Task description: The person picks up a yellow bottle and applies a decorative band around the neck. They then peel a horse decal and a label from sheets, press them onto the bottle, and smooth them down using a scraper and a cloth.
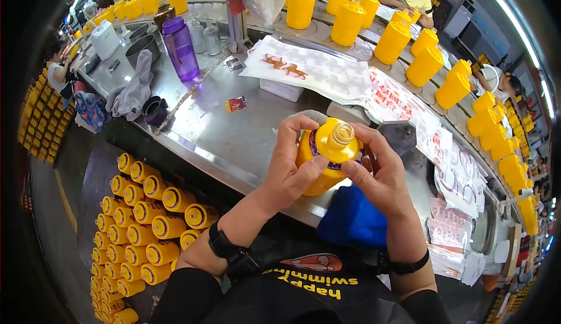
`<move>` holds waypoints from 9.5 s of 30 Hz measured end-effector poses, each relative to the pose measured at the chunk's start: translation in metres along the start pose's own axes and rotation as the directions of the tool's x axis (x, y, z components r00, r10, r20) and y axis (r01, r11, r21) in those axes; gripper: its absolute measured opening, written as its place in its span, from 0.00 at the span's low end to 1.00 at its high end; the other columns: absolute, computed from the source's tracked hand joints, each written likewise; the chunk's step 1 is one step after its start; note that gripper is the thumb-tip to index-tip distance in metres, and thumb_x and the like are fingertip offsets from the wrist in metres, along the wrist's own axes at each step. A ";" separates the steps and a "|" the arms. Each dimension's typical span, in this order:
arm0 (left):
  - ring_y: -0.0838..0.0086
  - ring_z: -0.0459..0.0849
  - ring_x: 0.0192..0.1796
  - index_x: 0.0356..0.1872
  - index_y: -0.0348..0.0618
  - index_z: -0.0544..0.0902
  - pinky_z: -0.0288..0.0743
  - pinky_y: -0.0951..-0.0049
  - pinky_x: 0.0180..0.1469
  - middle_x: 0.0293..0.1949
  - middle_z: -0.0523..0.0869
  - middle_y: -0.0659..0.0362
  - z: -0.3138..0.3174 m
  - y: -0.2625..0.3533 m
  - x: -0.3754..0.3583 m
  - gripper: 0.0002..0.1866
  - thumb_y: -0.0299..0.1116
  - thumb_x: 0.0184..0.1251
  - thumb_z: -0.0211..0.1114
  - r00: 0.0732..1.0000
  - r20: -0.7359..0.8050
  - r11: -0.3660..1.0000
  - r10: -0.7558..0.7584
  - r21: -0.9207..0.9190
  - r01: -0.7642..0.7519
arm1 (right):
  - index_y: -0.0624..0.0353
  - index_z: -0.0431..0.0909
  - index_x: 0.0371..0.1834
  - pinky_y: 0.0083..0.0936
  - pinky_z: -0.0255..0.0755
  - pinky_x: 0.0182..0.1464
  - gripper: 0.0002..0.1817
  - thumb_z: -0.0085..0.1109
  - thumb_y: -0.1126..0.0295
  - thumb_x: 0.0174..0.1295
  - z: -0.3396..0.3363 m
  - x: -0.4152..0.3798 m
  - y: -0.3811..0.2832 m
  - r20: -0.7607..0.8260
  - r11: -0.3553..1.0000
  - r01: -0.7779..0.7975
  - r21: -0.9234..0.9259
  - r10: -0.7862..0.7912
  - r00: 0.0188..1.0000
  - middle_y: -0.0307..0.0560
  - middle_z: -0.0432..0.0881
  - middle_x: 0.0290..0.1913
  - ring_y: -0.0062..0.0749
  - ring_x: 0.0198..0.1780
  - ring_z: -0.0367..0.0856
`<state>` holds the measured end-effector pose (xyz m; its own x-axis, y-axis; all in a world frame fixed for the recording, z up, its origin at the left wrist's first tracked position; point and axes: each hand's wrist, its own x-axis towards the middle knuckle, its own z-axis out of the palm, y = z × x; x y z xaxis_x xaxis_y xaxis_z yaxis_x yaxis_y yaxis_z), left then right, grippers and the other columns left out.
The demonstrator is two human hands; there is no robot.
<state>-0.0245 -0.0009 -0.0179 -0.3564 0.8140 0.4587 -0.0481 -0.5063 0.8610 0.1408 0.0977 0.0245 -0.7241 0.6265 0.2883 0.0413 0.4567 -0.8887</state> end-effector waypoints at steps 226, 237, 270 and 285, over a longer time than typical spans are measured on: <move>0.67 0.69 0.63 0.64 0.38 0.59 0.63 0.67 0.69 0.59 0.66 0.51 0.019 0.009 -0.001 0.33 0.30 0.60 0.65 0.999 -0.021 0.973 0.030 0.231 -0.025 | 0.63 0.72 0.52 0.27 0.67 0.35 0.24 0.69 0.61 0.60 -0.011 -0.005 -0.009 -0.034 0.993 0.068 -0.094 -0.072 0.997 0.46 0.73 0.38 0.28 0.31 0.70; 0.71 0.67 0.65 0.65 0.40 0.59 0.58 0.69 0.71 0.61 0.66 0.54 0.006 0.008 0.000 0.25 0.34 0.74 0.56 0.998 0.050 0.996 -0.033 -0.087 0.038 | 0.64 0.72 0.51 0.28 0.67 0.35 0.26 0.71 0.62 0.56 -0.004 -0.002 -0.013 -0.070 0.988 0.061 -0.145 -0.072 0.995 0.47 0.72 0.38 0.30 0.31 0.69; 0.65 0.68 0.66 0.64 0.42 0.57 0.63 0.64 0.71 0.61 0.63 0.51 0.029 0.005 -0.010 0.26 0.25 0.70 0.61 0.977 -0.152 0.989 0.149 0.040 -0.144 | 0.66 0.61 0.69 0.40 0.67 0.65 0.44 0.76 0.66 0.49 0.005 -0.016 -0.012 -0.043 0.890 0.148 -0.432 -0.184 0.982 0.62 0.70 0.62 0.56 0.64 0.69; 0.54 0.68 0.68 0.59 0.39 0.65 0.55 0.49 0.73 0.60 0.69 0.44 0.024 -0.012 -0.025 0.22 0.36 0.72 0.62 0.904 -0.033 0.740 0.426 0.587 -0.328 | 0.66 0.63 0.64 0.42 0.67 0.64 0.41 0.76 0.69 0.47 0.006 -0.019 -0.014 -0.083 0.913 0.095 -0.397 -0.139 0.987 0.62 0.71 0.59 0.58 0.62 0.70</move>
<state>0.0070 -0.0084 -0.0345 -0.3731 0.5108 0.7746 0.6289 -0.4746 0.6158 0.1494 0.0756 0.0293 -0.6634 0.6071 0.4374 0.2420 0.7272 -0.6424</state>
